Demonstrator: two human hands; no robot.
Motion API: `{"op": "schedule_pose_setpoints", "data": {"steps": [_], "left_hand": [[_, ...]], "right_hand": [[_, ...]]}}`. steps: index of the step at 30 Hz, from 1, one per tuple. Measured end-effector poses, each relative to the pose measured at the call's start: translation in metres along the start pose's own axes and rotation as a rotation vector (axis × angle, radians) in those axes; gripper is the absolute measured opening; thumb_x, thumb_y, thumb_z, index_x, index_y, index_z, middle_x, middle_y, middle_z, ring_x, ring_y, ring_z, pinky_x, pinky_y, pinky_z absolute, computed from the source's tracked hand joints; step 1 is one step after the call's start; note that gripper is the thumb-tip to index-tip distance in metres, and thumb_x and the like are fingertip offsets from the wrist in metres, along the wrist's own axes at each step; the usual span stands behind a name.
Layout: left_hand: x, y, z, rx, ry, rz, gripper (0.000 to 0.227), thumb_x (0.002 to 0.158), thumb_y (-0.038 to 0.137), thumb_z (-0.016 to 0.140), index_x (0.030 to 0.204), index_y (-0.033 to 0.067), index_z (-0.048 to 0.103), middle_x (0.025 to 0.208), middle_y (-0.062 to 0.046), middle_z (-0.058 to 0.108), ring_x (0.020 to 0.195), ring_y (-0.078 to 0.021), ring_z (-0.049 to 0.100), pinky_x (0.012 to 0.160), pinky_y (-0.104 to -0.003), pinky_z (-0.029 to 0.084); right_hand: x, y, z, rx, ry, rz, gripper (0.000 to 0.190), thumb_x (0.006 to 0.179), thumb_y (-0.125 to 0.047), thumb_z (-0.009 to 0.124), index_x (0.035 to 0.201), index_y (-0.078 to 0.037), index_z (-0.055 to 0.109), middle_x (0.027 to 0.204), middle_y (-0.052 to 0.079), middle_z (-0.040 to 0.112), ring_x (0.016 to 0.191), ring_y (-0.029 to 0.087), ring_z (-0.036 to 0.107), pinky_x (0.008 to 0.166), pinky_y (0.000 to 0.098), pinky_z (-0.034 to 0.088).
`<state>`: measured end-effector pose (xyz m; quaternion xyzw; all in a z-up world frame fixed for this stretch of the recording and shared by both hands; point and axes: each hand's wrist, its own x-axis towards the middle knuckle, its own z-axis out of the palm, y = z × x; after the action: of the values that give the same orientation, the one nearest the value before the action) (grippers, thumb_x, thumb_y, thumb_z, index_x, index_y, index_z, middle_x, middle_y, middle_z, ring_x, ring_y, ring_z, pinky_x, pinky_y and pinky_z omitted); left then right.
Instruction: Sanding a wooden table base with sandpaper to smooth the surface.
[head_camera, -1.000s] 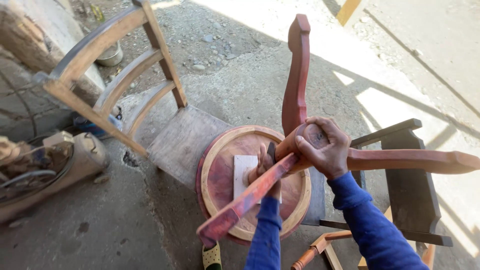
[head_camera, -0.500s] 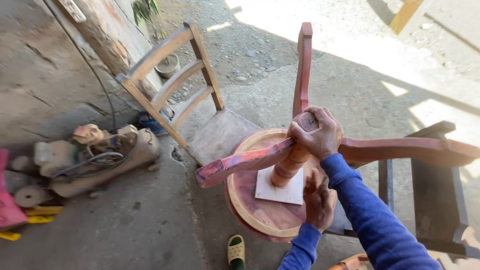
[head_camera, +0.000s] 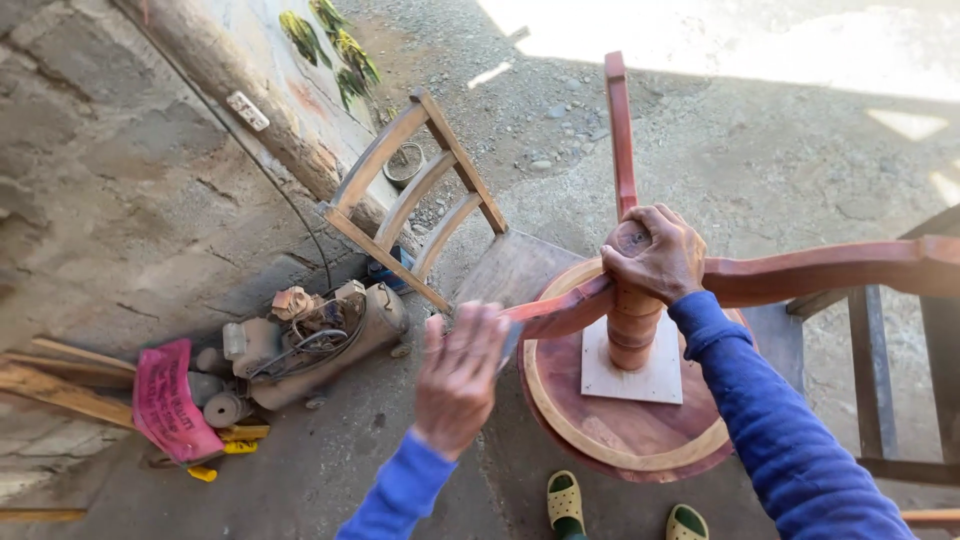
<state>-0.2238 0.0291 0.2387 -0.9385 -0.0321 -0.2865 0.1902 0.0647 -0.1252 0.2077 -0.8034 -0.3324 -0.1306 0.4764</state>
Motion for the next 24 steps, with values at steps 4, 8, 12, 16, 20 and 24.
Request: {"op": "schedule_pose_setpoints", "data": {"steps": [4,8,12,16,20,24], "left_hand": [[0.051,0.02,0.003,0.093,-0.314,0.321,0.057,0.095,0.022,0.061,0.148,0.0017,0.056,0.158,-0.018,0.045,0.15,-0.035,0.035,0.125,-0.055,0.018],[0.05,-0.009,-0.031,0.15,-0.382,0.534,0.054,0.097,0.021,0.058,0.147,0.0016,0.054,0.158,-0.018,0.044,0.145,-0.0384,0.039,0.123,-0.054,0.02],[0.046,-0.011,-0.026,0.185,-0.449,0.557,0.056,0.094,0.02,0.058,0.145,-0.0023,0.051,0.156,-0.019,0.044,0.144,-0.0402,0.042,0.121,-0.053,0.025],[0.059,0.03,0.028,0.302,-0.482,0.546,0.056,0.094,0.019,0.056,0.145,-0.0012,0.049,0.154,-0.021,0.045,0.141,-0.0385,0.045,0.117,-0.051,0.031],[0.061,0.016,-0.004,0.18,-0.534,0.533,0.052,0.096,0.018,0.056,0.143,-0.0031,0.05,0.152,-0.023,0.048,0.14,-0.0388,0.047,0.119,-0.051,0.033],[0.053,-0.003,-0.03,0.107,-0.495,0.457,0.052,0.095,0.014,0.057,0.142,-0.0067,0.05,0.148,-0.026,0.052,0.136,-0.0401,0.051,0.118,-0.051,0.033]], "right_hand": [[-0.004,-0.005,-0.003,-0.05,-0.01,-0.066,0.043,0.071,-0.037,0.086,0.103,-0.01,0.073,0.101,0.009,0.071,0.094,0.032,0.07,0.08,0.0437,0.057],[-0.002,-0.002,-0.008,-0.013,-0.004,-0.04,0.04,0.071,-0.039,0.084,0.098,-0.012,0.073,0.099,0.007,0.071,0.092,0.029,0.071,0.082,0.042,0.058],[-0.002,-0.001,-0.003,-0.011,0.03,-0.05,0.04,0.071,-0.035,0.084,0.101,-0.01,0.073,0.101,0.008,0.071,0.093,0.031,0.07,0.082,0.0422,0.058],[-0.006,-0.002,-0.002,-0.004,0.033,-0.125,0.04,0.072,-0.034,0.084,0.101,-0.01,0.073,0.101,0.008,0.071,0.094,0.031,0.07,0.084,0.0419,0.058],[-0.003,-0.005,-0.006,-0.006,0.001,-0.026,0.039,0.073,-0.036,0.083,0.101,-0.01,0.073,0.101,0.008,0.071,0.093,0.029,0.071,0.083,0.0414,0.058],[-0.005,-0.002,-0.004,-0.004,0.039,-0.078,0.043,0.072,-0.037,0.084,0.102,-0.009,0.073,0.101,0.008,0.071,0.094,0.029,0.07,0.083,0.0417,0.058]]}}
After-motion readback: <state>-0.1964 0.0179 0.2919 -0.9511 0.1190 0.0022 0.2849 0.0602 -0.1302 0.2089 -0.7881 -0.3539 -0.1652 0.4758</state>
